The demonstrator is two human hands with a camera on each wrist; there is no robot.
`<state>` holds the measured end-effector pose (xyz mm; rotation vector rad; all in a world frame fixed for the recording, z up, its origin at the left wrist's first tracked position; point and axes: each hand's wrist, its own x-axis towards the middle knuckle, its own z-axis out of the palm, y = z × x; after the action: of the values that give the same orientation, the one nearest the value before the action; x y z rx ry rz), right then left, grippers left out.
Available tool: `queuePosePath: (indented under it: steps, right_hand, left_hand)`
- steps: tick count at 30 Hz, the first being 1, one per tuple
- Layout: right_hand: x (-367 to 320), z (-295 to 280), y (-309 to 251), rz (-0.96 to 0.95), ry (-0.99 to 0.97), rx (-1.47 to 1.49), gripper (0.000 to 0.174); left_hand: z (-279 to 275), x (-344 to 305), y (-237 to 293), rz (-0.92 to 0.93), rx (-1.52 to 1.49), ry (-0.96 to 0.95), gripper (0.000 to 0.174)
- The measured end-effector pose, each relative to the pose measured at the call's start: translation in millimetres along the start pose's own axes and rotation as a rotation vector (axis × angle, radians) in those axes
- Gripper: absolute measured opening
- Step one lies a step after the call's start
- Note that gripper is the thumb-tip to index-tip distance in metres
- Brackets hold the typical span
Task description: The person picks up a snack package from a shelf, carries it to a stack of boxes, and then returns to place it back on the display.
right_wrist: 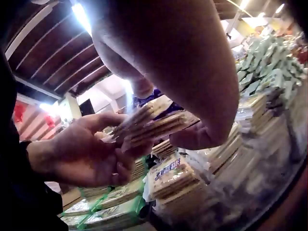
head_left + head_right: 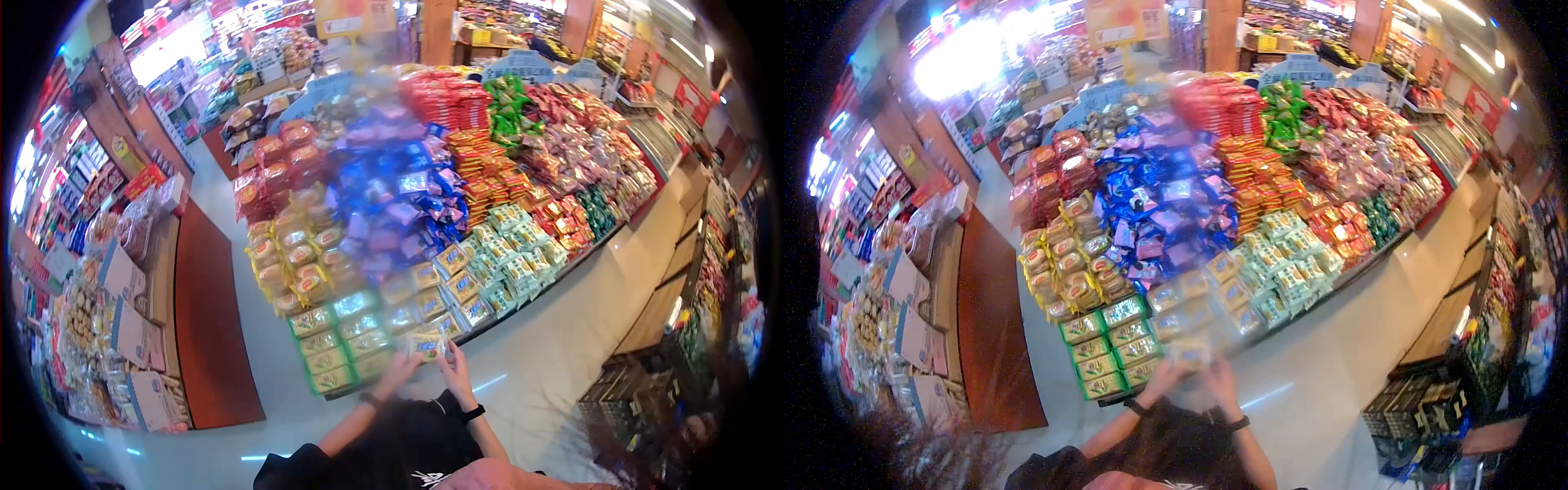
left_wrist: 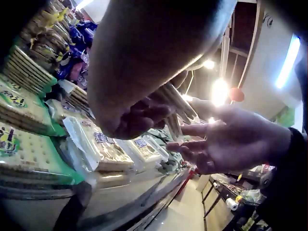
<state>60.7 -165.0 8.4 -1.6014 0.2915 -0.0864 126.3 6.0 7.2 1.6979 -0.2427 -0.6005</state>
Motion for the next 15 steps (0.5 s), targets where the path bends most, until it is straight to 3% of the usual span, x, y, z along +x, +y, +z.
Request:
queuePosePath:
  steps: [1,4,7,11,12,15]
  right_hand:
    - [-4.8,-1.6,4.0,-0.023,0.030,0.010,0.058]
    - [-30.1,-13.9,4.8,-0.023,0.093,0.025,0.056]
    - [-69.0,-28.6,17.1,0.003,0.175,-0.010,0.052]
    - [-150.5,-32.3,37.8,0.072,0.357,0.080,0.046]
    - [-175.1,-32.9,46.3,0.101,0.421,0.086,0.044]
    - [-252.3,-24.5,78.4,0.129,0.620,0.101,0.039]
  left_hand:
    - [1.4,1.6,-4.7,-0.051,0.035,-0.057,0.041]
    - [24.8,2.3,-20.5,0.031,0.067,-0.135,0.039]
    - [50.1,-12.1,-14.2,0.264,0.050,-0.175,0.039]
    - [87.5,-38.5,-69.2,0.237,0.221,-0.391,0.042]
    - [101.5,-42.1,-104.0,0.207,0.243,-0.491,0.043]
    - [132.5,-90.7,-122.2,0.225,0.267,-0.619,0.040]
